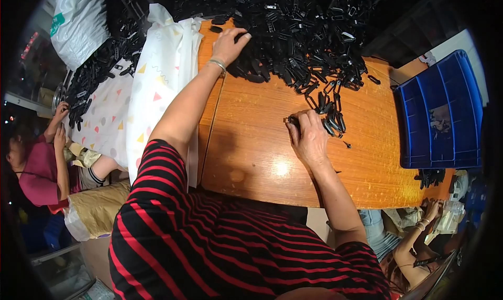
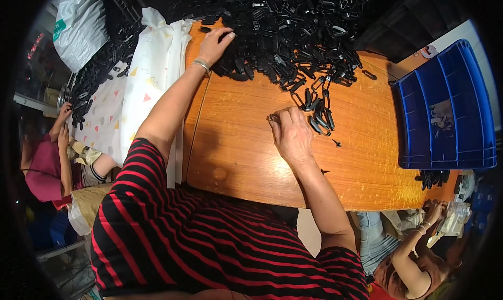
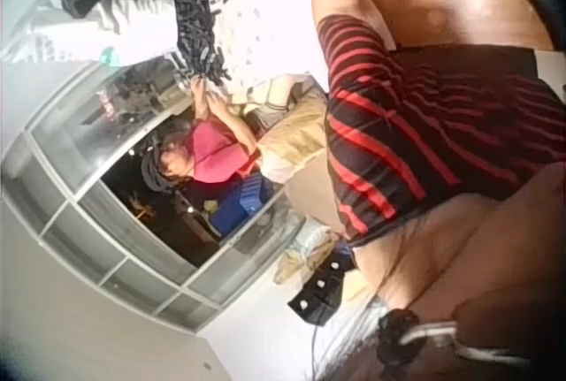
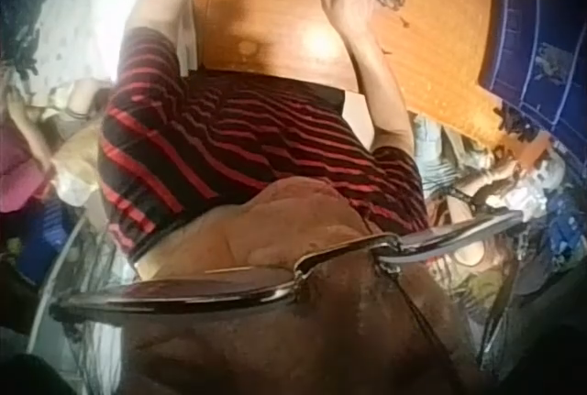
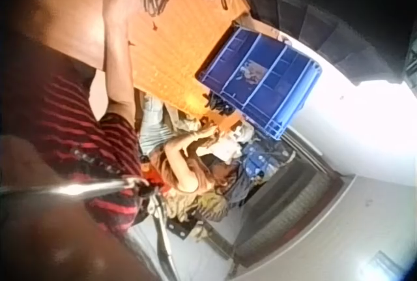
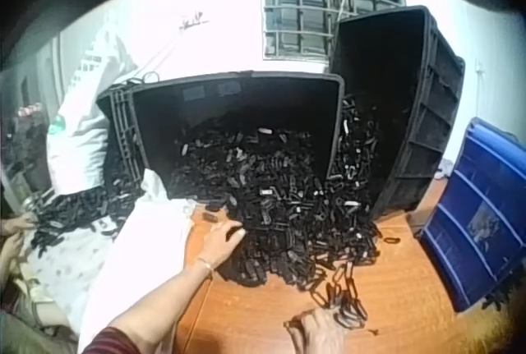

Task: Assembling small black plastic components at a workbench.

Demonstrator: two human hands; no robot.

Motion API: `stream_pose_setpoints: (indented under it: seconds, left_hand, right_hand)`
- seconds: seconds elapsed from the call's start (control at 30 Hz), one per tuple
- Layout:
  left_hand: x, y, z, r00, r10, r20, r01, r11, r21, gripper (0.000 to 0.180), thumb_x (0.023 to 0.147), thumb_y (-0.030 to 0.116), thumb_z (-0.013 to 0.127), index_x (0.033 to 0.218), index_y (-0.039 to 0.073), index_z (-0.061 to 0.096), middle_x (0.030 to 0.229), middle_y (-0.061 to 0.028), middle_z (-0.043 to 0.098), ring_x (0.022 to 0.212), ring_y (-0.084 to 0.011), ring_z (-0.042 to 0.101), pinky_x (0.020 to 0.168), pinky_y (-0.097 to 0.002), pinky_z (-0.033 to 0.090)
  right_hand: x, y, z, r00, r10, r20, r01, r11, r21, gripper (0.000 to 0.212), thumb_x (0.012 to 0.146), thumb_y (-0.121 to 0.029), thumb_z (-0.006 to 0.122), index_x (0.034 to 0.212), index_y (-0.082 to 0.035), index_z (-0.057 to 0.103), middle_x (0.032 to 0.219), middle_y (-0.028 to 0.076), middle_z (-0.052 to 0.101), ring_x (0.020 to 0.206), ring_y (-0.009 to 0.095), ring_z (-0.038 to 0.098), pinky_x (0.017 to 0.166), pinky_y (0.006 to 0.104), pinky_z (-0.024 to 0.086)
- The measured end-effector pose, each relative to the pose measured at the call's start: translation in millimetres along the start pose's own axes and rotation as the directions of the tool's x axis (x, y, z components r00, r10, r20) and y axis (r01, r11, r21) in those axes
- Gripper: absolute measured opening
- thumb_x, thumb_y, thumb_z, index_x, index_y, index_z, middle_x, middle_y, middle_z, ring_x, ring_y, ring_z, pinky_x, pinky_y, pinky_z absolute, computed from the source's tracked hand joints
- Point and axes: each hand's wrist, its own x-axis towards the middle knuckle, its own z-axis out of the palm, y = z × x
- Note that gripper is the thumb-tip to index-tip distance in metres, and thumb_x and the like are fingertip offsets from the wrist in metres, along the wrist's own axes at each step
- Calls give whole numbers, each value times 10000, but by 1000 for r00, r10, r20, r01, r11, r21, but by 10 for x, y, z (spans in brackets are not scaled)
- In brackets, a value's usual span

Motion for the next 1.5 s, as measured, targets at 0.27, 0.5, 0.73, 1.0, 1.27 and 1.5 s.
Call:
stream_pose_setpoints:
  seconds: [0.27,0.5,0.73,1.0,1.27,1.5]
  left_hand:
    - [-663,348,-218,976,204,72,-190,968,-162,406,919,392,568,1201,103,610,1193,-134,607,1147,-313,534,1001,-386,398]
    - [-157,-292,-354,957,-173,-232,161,985,-69,413,899,317,578,1202,37,595,1199,-178,593,1147,-340,527,1011,-408,390]
    - [494,-636,-284,965,-173,-198,200,972,124,556,906,335,519,1359,17,474,1376,-228,467,1288,-371,408,1087,-417,327]
    - [700,-555,-52,983,-158,-92,169,977,129,558,898,464,501,1310,92,560,1348,-218,494,1262,-370,445,1085,-416,333]
    - [-89,-14,59,998,-68,20,68,998,-7,420,899,404,556,1220,141,620,1369,-71,506,1275,-306,427,1067,-454,327]
    - [-747,340,-201,999,16,32,-15,999,-50,466,912,341,566,1275,50,554,1267,-187,554,1193,-373,482,1038,-412,357]
  right_hand:
    - [-20,23,45,999,-28,-25,29,1000,13,221,797,-138,738,941,-19,619,895,115,575,859,300,596,687,379,498]
    - [-13,-21,31,999,-27,-22,28,999,20,195,790,-121,738,917,-26,624,883,111,571,831,294,605,677,376,498]
    - [16,-12,19,1000,14,-1,-14,999,40,209,784,-122,742,922,-20,622,891,113,584,803,299,614,659,372,502]
    - [-13,-22,-3,1000,12,7,-13,999,43,211,793,-90,718,946,-13,596,914,131,573,772,319,616,638,382,501]
    - [-62,-26,-25,999,42,-2,-42,996,-77,201,825,-117,688,976,-25,593,922,143,564,791,355,603,654,406,492]
    - [-45,-9,24,997,-43,-64,37,995,-88,207,850,-133,682,1022,-34,623,945,126,570,780,331,614,630,389,495]
